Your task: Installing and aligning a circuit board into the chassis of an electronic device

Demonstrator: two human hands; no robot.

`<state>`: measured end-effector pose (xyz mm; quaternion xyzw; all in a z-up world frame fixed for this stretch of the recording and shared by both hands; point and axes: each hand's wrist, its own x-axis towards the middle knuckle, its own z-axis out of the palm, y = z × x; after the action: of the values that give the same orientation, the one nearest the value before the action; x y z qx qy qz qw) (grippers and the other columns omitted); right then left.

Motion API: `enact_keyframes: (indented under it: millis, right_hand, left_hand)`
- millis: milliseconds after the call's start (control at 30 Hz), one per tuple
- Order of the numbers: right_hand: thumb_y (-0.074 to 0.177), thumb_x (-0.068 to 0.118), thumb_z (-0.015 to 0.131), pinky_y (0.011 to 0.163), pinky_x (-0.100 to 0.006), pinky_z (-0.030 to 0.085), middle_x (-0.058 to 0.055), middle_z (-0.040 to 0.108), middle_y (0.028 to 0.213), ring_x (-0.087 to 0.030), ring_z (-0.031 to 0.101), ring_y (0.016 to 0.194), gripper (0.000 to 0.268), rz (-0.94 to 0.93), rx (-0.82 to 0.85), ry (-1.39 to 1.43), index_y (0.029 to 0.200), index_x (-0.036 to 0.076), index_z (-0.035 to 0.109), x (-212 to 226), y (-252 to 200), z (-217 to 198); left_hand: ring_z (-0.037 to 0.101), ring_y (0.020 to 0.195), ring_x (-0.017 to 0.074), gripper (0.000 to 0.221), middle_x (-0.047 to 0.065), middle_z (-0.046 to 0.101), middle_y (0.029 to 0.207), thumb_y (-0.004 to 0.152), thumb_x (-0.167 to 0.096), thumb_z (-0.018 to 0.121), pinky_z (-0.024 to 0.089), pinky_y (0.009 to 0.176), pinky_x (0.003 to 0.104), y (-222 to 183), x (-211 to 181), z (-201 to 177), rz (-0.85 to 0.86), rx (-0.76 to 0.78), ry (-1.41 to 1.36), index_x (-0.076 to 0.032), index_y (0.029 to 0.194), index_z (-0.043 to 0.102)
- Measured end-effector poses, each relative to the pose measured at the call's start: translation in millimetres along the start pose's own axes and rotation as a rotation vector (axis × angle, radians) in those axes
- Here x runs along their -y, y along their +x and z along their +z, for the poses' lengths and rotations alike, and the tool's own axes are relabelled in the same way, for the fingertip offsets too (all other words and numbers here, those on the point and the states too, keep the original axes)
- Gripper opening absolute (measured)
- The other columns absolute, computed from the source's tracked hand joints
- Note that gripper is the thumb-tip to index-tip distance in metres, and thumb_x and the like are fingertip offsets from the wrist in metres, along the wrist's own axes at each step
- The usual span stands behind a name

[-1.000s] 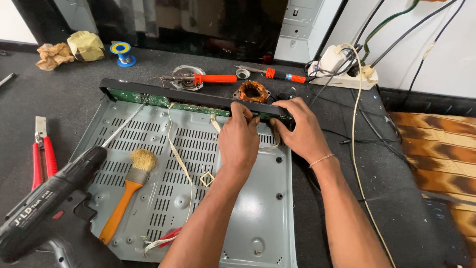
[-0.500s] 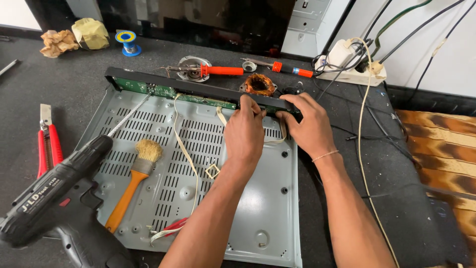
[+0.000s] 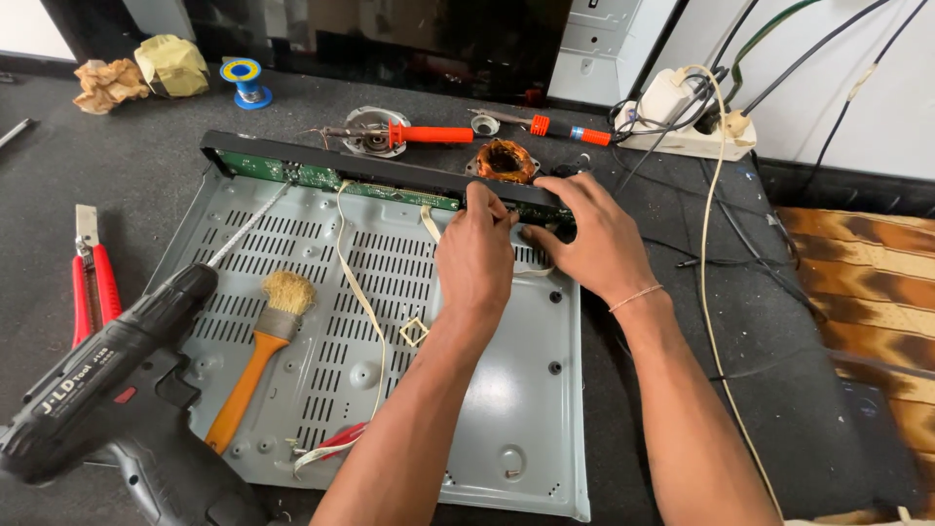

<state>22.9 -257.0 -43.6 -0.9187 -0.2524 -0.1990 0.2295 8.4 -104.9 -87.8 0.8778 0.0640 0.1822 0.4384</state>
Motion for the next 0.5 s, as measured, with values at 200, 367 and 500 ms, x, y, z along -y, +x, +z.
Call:
enact_keyframes:
  millis: [200, 367, 500]
  right_hand:
    - [0.087, 0.030, 0.080, 0.090, -0.046, 0.057, -0.004, 0.061, 0.110, -0.031, 0.066, 0.105, 0.046, -0.029, -0.016, -0.154, 0.130, 0.020, 0.065, -11, 4, 11]
    - [0.088, 0.031, 0.080, 0.089, -0.043, 0.054, -0.002, 0.060, 0.105, -0.028, 0.065, 0.103, 0.045, -0.120, -0.057, -0.207, 0.129, 0.020, 0.067, -17, 8, 20]
    - [0.091, 0.028, 0.079, 0.087, -0.041, 0.054, -0.003, 0.062, 0.100, -0.027, 0.067, 0.101, 0.039, -0.116, -0.074, -0.114, 0.127, 0.020, 0.068, -22, 8, 26]
  left_hand:
    - [0.073, 0.081, 0.0344, 0.026, 0.008, 0.069, 0.081, 0.097, -0.029, 0.070, 0.056, 0.074, 0.052, -1, -5, -6, -0.014, -0.001, -0.008, -0.022, 0.100, 0.046]
    - [0.073, 0.082, 0.0360, 0.022, 0.008, 0.071, 0.083, 0.096, -0.020, 0.069, 0.056, 0.074, 0.051, -1, -3, -8, -0.026, 0.011, -0.025, -0.023, 0.099, 0.048]
    - [0.073, 0.082, 0.0380, 0.022, 0.009, 0.072, 0.084, 0.094, -0.020, 0.071, 0.055, 0.072, 0.052, 0, 2, -4, -0.014, -0.008, -0.039, -0.023, 0.098, 0.049]
